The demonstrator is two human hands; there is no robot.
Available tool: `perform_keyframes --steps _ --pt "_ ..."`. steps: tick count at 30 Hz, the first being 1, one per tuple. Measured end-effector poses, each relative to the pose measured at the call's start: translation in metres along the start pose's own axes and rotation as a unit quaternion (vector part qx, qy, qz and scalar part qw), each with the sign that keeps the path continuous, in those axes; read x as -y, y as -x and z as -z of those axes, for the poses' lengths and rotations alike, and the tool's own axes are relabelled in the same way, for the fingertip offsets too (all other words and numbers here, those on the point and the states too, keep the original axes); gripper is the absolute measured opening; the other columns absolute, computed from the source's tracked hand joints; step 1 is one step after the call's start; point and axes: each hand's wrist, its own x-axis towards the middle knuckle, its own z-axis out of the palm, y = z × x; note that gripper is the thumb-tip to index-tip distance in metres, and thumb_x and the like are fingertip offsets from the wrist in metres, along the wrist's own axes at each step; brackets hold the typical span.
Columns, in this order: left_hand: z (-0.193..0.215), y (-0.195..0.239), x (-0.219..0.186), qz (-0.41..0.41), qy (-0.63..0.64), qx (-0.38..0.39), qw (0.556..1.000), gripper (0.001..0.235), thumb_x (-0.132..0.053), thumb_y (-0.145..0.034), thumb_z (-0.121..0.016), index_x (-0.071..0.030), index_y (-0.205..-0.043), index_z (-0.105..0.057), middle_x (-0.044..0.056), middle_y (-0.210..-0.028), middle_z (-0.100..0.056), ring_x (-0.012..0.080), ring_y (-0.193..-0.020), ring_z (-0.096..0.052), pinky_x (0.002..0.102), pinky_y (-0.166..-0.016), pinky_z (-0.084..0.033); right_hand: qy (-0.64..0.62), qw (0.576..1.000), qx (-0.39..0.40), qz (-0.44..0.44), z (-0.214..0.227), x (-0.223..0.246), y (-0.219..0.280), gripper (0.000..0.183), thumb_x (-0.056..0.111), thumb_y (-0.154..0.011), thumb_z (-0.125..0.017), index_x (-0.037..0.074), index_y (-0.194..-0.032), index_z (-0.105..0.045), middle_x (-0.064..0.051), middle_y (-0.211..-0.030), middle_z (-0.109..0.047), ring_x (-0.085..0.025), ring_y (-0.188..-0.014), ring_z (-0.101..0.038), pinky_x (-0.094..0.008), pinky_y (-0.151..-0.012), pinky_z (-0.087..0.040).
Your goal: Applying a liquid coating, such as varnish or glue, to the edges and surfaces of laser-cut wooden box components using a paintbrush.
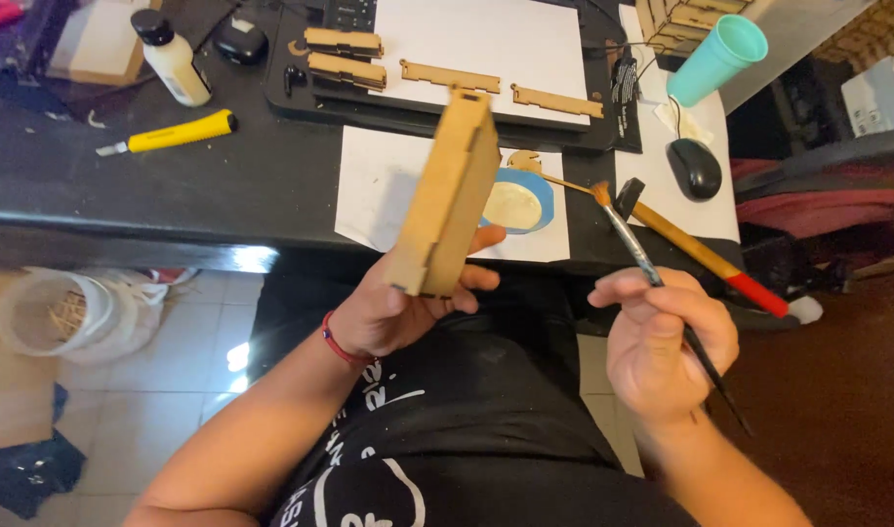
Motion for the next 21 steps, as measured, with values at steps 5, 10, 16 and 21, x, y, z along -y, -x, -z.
perform_keyframes --steps 5,10,16,21 --pt "-0.003 -0.001 0.000 0.006 -0.066 0.016 0.998 0.089 -0.044 -0.084 -0.086 0.004 -0.143 -0.039 0.024 -0.148 -0.043 0.0269 -0.108 -0.063 0.030 -0.081 -0.053 -0.045 0.997 0.012 -0.068 -0.017 0.009 -0.007 0.015 0.015 -0.106 -0.052 0.005 -0.115 -0.057 -0.026 -0.113 -0.064 -0.038 -0.100 -0.071 -0.042 -0.078 -0.068" --pt "-0.028 -0.019 -0.009 0.005 -0.226 -0.059 0.972 0.117 -0.035 -0.074 -0.088 -0.002 -0.158 -0.014 0.011 -0.136 -0.051 0.0156 -0.117 -0.057 0.029 -0.094 -0.053 -0.111 0.975 0.092 -0.171 -0.038 0.019 -0.022 0.020 0.021 -0.102 -0.059 0.009 -0.115 -0.049 -0.025 -0.125 -0.062 -0.036 -0.113 -0.069 -0.042 -0.097 -0.063" --pt "-0.034 -0.024 -0.022 0.036 -0.348 -0.058 0.935 0.110 -0.019 -0.078 -0.081 -0.008 -0.157 -0.005 0.009 -0.158 -0.029 0.0278 -0.123 -0.062 0.039 -0.094 -0.063 -0.274 0.912 0.078 -0.297 -0.050 0.011 -0.023 0.025 0.028 -0.099 -0.061 0.020 -0.110 -0.040 -0.026 -0.125 -0.050 -0.035 -0.119 -0.059 -0.028 -0.083 -0.044" --pt "-0.033 -0.026 -0.030 0.064 -0.422 -0.073 0.901 0.117 -0.026 -0.074 -0.082 -0.010 -0.156 -0.001 0.011 -0.160 -0.028 0.0236 -0.118 -0.064 0.036 -0.088 -0.065 -0.305 0.885 0.038 -0.349 -0.049 0.002 -0.021 0.022 0.020 -0.095 -0.059 0.021 -0.108 -0.042 -0.026 -0.137 -0.052 -0.022 -0.100 -0.055 -0.035 -0.075 -0.045"
